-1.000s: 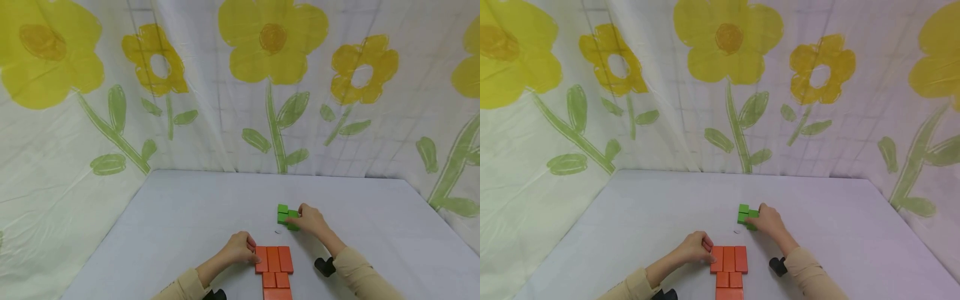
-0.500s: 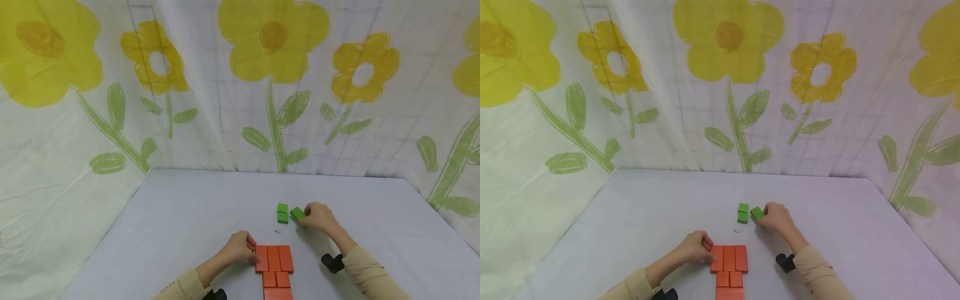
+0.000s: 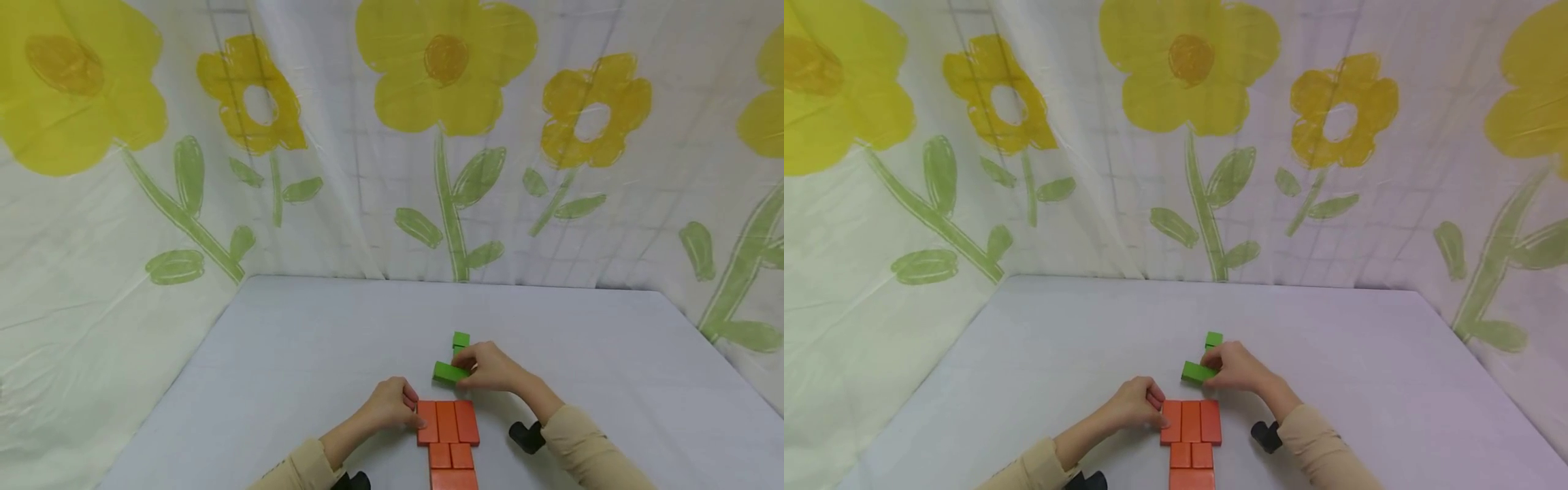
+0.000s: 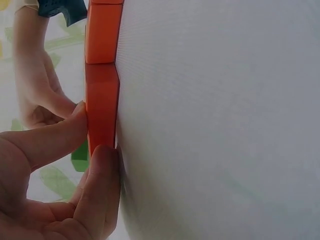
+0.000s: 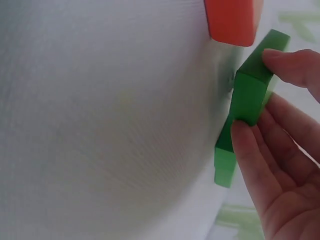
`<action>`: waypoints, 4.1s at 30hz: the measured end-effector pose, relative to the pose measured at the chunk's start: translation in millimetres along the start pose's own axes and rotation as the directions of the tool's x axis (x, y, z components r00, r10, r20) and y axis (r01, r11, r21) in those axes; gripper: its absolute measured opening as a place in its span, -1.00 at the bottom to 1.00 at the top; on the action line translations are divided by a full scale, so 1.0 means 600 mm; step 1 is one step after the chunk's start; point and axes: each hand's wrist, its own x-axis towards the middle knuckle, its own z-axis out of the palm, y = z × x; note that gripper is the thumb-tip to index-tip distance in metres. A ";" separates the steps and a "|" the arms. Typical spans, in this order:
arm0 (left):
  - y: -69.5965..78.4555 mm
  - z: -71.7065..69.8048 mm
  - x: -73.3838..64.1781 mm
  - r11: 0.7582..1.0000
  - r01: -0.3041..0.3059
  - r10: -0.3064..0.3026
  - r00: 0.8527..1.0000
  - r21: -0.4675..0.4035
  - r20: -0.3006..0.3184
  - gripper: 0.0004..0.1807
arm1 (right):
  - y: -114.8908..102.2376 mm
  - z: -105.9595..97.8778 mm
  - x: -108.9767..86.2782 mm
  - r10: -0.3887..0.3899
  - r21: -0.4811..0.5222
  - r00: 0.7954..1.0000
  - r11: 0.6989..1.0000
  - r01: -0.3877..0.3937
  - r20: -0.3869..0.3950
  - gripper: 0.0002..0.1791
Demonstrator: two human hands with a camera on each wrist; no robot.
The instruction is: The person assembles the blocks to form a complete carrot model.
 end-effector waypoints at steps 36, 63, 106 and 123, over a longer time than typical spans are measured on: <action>0.000 -0.002 -0.001 1.000 0.002 -0.002 1.000 -0.023 0.000 -0.65 | -0.012 0.021 -0.002 -0.074 0.099 0.994 0.993 0.067 0.077 -0.80; 0.000 -0.004 -0.002 0.999 -0.004 0.005 1.000 -0.038 0.022 -0.66 | -0.003 -0.001 0.023 0.285 -0.047 0.900 0.947 -0.317 -0.330 -0.82; -0.003 0.000 -0.001 0.999 -0.025 0.025 1.000 -0.045 0.003 -0.67 | -0.024 0.038 0.057 -0.023 0.070 1.000 0.997 0.023 0.001 -0.71; -0.008 0.000 0.003 0.999 -0.018 0.018 1.000 -0.037 0.007 -0.67 | -0.032 0.043 0.061 -0.086 0.048 0.996 0.995 0.084 0.035 -0.72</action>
